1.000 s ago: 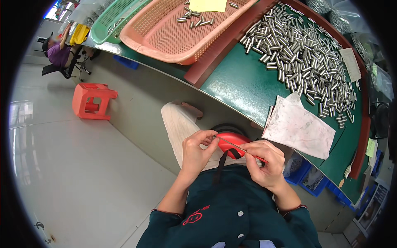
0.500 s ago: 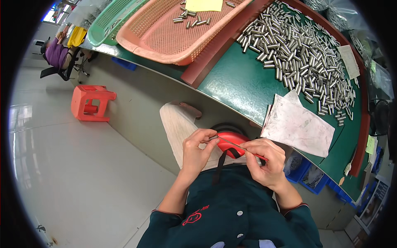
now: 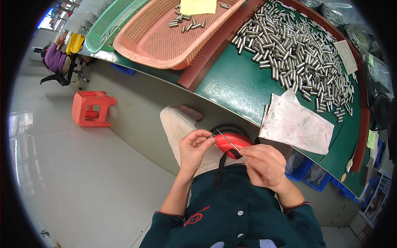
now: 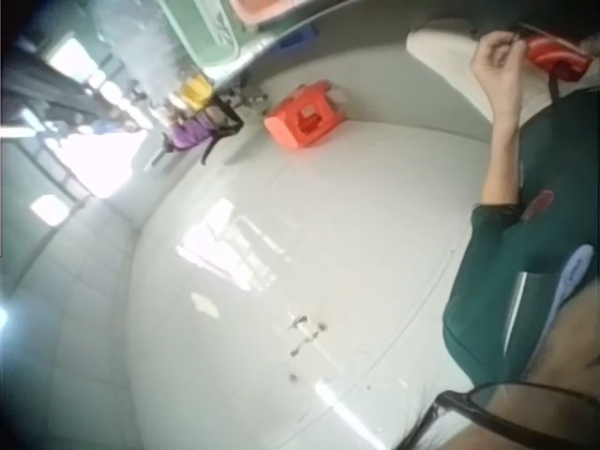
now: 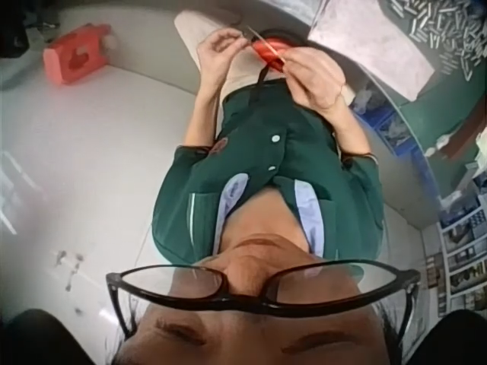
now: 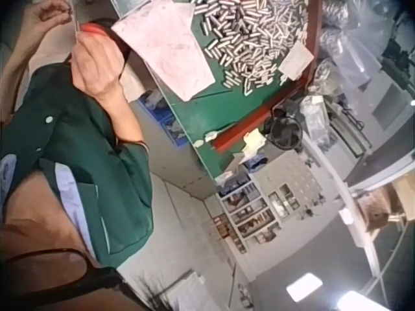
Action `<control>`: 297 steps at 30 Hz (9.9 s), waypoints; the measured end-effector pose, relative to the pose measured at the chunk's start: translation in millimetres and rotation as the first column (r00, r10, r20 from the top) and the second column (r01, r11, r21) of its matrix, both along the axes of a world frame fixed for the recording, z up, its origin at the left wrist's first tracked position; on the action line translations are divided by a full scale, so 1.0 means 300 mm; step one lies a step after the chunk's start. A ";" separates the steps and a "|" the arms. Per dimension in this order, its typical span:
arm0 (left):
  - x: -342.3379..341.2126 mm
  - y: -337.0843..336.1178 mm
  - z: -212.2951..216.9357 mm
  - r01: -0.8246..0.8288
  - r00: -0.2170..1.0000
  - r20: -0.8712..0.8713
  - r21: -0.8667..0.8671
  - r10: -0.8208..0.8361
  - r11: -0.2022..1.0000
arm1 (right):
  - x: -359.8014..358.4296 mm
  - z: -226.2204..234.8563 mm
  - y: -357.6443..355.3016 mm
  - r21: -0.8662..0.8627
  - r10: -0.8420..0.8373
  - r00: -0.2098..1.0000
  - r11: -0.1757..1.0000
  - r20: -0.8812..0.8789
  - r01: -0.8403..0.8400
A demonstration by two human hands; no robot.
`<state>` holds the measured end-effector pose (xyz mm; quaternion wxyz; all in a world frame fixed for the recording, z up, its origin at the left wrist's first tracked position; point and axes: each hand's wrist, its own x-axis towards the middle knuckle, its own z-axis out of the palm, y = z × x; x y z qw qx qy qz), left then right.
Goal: Using a thin metal needle probe to inspect and clean the interior of small cylindrical metal components at a manufacturing workbench.
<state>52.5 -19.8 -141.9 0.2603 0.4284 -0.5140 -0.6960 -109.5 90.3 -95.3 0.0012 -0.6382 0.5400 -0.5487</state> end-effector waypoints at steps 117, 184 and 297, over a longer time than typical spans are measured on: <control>0.009 0.026 -0.087 0.246 0.787 -0.563 0.661 0.251 0.709 | 0.017 0.006 0.005 0.034 0.085 0.992 0.995 0.098 -0.089; -0.029 0.022 -0.100 0.198 0.737 -0.613 0.598 0.284 0.777 | -0.010 0.002 0.046 -0.013 -0.013 0.992 1.000 0.124 0.015; -0.137 -0.106 0.333 0.065 0.998 0.065 -0.915 -0.013 0.398 | -0.249 0.020 0.133 -0.033 -0.325 0.436 0.770 0.839 0.637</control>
